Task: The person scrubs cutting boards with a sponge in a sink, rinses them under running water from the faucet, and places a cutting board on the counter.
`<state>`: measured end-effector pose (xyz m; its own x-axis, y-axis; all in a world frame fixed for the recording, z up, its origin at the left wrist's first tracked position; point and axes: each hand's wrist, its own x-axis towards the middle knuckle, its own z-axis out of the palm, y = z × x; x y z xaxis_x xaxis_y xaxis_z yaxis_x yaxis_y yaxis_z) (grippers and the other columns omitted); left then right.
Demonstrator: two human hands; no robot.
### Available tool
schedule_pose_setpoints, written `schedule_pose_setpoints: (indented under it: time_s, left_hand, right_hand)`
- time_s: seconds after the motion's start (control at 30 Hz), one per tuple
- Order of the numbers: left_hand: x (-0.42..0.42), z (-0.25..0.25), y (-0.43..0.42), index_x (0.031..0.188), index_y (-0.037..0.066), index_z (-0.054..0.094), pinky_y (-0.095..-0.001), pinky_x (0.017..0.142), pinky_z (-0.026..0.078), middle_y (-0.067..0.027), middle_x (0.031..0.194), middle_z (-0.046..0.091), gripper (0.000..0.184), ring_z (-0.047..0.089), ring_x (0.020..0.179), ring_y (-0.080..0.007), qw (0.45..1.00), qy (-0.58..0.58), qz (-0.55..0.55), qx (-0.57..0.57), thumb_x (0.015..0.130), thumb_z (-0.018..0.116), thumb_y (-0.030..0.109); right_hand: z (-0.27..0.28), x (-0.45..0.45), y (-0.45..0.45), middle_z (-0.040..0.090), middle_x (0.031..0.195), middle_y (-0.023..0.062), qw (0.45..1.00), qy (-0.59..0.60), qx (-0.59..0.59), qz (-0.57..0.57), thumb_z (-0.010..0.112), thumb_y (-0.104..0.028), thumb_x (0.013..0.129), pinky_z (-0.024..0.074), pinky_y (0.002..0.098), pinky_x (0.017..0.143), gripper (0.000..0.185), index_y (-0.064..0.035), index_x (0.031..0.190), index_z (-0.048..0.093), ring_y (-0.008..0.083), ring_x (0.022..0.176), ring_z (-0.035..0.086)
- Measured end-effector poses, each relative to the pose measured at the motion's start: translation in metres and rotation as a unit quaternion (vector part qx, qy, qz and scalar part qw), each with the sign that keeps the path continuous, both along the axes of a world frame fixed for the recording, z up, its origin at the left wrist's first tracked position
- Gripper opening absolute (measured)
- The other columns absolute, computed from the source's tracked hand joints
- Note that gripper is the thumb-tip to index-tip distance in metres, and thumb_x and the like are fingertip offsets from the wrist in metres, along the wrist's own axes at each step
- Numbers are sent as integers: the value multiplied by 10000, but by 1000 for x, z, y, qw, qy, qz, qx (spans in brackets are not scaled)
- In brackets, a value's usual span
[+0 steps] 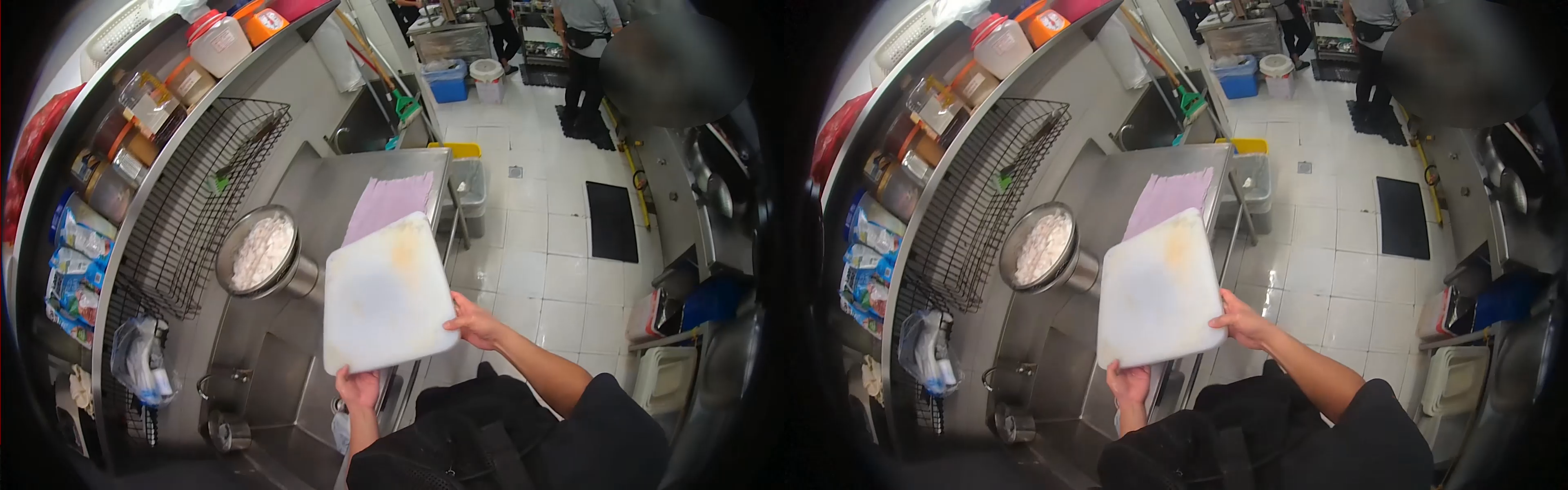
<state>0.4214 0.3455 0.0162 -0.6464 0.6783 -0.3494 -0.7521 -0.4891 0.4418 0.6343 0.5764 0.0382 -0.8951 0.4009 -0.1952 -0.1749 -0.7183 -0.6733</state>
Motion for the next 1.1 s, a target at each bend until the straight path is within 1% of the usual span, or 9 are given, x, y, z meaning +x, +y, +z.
schedule_pose_setpoints:
  time_s: [0.27, 0.43, 0.6, 0.67, 0.73, 0.83, 0.97, 1.07, 1.1]
  left_hand:
    - [-113, -6, 145, 1249, 52, 505, -444, 941, 440, -113, 1272, 553, 450, 522, 1171, -286, 999, 38, -31, -20, 826, 539, 201]
    - [-174, -4, 235, 1271, 28, 485, -453, 1033, 397, -119, 1310, 531, 462, 490, 1228, -285, 998, 45, -49, -8, 839, 529, 185]
    - [-241, -61, 302, 1296, 3, 444, -474, 1020, 405, -128, 1305, 537, 454, 508, 1204, -303, 997, 18, -17, -72, 902, 501, 222]
    - [-252, -89, 309, 1307, -7, 429, -464, 1010, 414, -127, 1304, 535, 454, 522, 1186, -298, 994, 5, -2, -109, 930, 502, 236]
    - [-255, -102, 305, 1310, -13, 424, -442, 968, 447, -113, 1288, 540, 463, 545, 1152, -277, 962, 72, 21, -261, 961, 525, 274]
    - [-255, -109, 297, 1309, 2, 427, -432, 912, 479, -104, 1259, 551, 455, 564, 1114, -264, 931, 147, 15, -334, 965, 550, 272]
    - [-244, -83, 297, 1308, 24, 437, -438, 869, 501, -100, 1236, 560, 444, 579, 1067, -268, 922, 130, -1, -366, 959, 556, 271]
    - [-252, -103, 281, 1192, 29, 520, -375, 754, 504, -83, 1056, 615, 333, 601, 883, -226, 844, 130, -48, -518, 955, 564, 258]
    - [-260, -115, 270, 1085, 25, 551, -348, 702, 481, -67, 940, 609, 280, 578, 797, -202, 739, 277, 6, -614, 946, 575, 267]
  right_hand:
    - [-15, -71, 89, 442, 1349, 130, 997, 12, 17, -68, 635, -14, 818, 427, 503, 971, 795, -99, 1456, 168, 275, 1224, 473]
    - [-24, -129, 146, 488, 1301, 126, 994, -54, 55, -78, 664, -82, 844, 510, 429, 830, 725, -79, 1408, 209, 246, 1119, 545]
    - [-83, -184, 176, 548, 1222, 99, 989, -114, 35, -83, 683, -73, 842, 547, 353, 709, 664, -79, 1366, 274, 211, 1021, 596]
    - [-97, -196, 174, 593, 1128, 111, 959, -259, 95, -62, 708, -38, 819, 566, 323, 667, 664, -32, 1330, 284, 197, 925, 630]
    - [-91, -199, 179, 614, 1012, 118, 958, -270, 89, -40, 724, -14, 804, 572, 290, 624, 594, 8, 1244, 325, 182, 829, 644]
    - [-98, -191, 182, 605, 784, 81, 952, -291, 97, 1, 738, -55, 806, 560, 282, 561, 457, 12, 1082, 379, 154, 661, 642]
    - [-94, -180, 211, 593, 738, 66, 911, -365, 138, 136, 736, -119, 829, 532, 263, 560, 369, 1, 1038, 456, 147, 637, 633]
    - [-86, -158, 236, 613, 750, 59, 878, -408, 134, 211, 689, -172, 865, 534, 273, 566, 227, -11, 958, 559, 143, 637, 632]
    - [-87, -145, 242, 613, 750, 59, 872, -415, 136, 222, 689, -172, 865, 534, 273, 566, 227, -11, 958, 559, 143, 637, 632]
